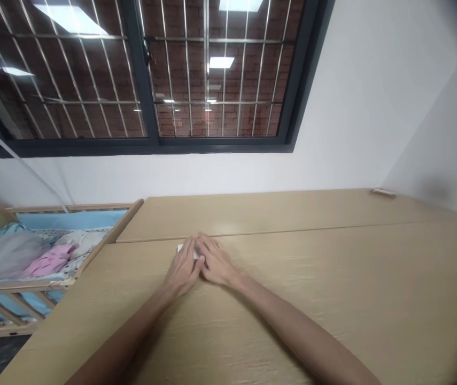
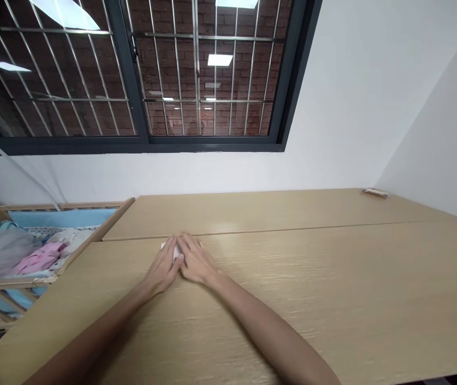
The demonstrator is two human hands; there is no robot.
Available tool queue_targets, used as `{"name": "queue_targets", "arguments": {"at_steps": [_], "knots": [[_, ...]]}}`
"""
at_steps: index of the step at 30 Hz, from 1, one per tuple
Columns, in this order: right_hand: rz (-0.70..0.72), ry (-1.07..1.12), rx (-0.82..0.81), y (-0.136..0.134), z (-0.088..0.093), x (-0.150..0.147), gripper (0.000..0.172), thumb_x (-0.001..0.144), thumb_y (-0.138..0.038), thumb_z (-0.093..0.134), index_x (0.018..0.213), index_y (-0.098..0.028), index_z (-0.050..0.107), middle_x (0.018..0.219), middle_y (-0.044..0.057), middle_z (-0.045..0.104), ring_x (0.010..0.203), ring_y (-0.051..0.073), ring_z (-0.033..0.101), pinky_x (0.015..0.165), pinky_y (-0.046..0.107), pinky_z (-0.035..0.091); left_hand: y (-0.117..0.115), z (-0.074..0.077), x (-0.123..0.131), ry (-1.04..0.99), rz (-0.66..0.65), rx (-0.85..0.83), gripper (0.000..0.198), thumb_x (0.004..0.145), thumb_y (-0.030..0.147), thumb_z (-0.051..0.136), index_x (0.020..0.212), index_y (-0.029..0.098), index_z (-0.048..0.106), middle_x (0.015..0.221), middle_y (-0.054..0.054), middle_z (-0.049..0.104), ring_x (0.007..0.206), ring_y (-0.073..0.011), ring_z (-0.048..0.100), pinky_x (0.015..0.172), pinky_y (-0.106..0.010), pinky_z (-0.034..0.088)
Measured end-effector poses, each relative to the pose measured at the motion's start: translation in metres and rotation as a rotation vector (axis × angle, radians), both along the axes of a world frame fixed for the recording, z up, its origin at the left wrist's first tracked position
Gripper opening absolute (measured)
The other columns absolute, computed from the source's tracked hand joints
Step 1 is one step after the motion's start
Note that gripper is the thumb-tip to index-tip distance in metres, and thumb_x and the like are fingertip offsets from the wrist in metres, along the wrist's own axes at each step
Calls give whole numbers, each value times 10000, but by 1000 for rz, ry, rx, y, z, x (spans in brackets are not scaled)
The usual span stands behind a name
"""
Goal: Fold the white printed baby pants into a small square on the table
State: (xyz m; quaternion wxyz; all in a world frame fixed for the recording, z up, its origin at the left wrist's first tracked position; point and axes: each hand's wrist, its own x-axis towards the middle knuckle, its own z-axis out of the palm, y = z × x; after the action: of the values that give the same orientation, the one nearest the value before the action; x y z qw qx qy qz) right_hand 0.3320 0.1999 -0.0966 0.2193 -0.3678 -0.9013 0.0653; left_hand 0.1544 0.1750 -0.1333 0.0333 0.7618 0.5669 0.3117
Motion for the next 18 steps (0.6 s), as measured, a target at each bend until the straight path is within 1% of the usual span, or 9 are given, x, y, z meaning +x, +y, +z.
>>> {"name": "queue_targets", "arguments": {"at_steps": [2, 4, 7, 9, 13, 15, 18], "knots": [[62, -108, -68, 1, -5, -4, 731, 941, -328, 402, 1600, -97, 186, 1655, 155, 200, 1535, 268, 146, 1243, 459, 122, -1, -7, 7, 124, -25, -16, 733, 1028, 534, 222, 1547, 17, 196, 1612, -243, 248, 1520, -285, 193, 1212, -471, 255], [61, -157, -121, 6, -10, -3, 731, 954, -375, 401, 1593, -75, 212, 1651, 161, 203, 1537, 272, 146, 1249, 453, 94, 0, -14, 7, 188, -5, -38, 771, 1024, 562, 195, 1539, -11, 219, 1601, -262, 256, 1522, -302, 178, 1216, -492, 240], [63, -150, -169, 12, -11, 8, 746, 997, -516, 341, 1600, -100, 201, 1660, 136, 173, 1544, 265, 116, 1252, 450, 77, 0, -19, -6, 213, 11, -70, 789, 1016, 591, 207, 1541, 3, 247, 1611, -242, 246, 1522, -318, 171, 1223, -507, 215], [60, -138, -216, 14, -9, 18, 770, 1011, -587, 270, 1609, -115, 161, 1668, 120, 134, 1549, 253, 86, 1253, 445, 76, -2, -20, -17, 226, 30, -90, 798, 1016, 602, 201, 1548, 9, 233, 1614, -239, 237, 1520, -327, 174, 1215, -514, 229], [35, -139, -305, 10, -5, 33, 821, 1010, -645, 187, 1612, -94, 102, 1671, 133, 98, 1551, 254, 71, 1252, 425, 90, -8, -21, -30, 243, 51, -101, 787, 1020, 597, 177, 1557, 23, 213, 1609, -245, 249, 1518, -331, 178, 1203, -512, 254], [28, -140, -305, 7, -3, 35, 829, 1011, -643, 185, 1609, -75, 98, 1669, 154, 96, 1550, 267, 70, 1250, 433, 93, -12, -20, -32, 254, 51, -90, 781, 1019, 593, 181, 1554, 26, 224, 1609, -251, 244, 1518, -338, 171, 1197, -522, 258], [47, -117, -208, 1, 3, 35, 819, 1007, -634, 266, 1607, -92, 139, 1669, 174, 106, 1546, 300, 67, 1238, 478, 97, -17, -14, -31, 268, 9, -27, 772, 1014, 592, 247, 1557, 45, 215, 1607, -254, 252, 1513, -336, 201, 1178, -526, 282]]}}
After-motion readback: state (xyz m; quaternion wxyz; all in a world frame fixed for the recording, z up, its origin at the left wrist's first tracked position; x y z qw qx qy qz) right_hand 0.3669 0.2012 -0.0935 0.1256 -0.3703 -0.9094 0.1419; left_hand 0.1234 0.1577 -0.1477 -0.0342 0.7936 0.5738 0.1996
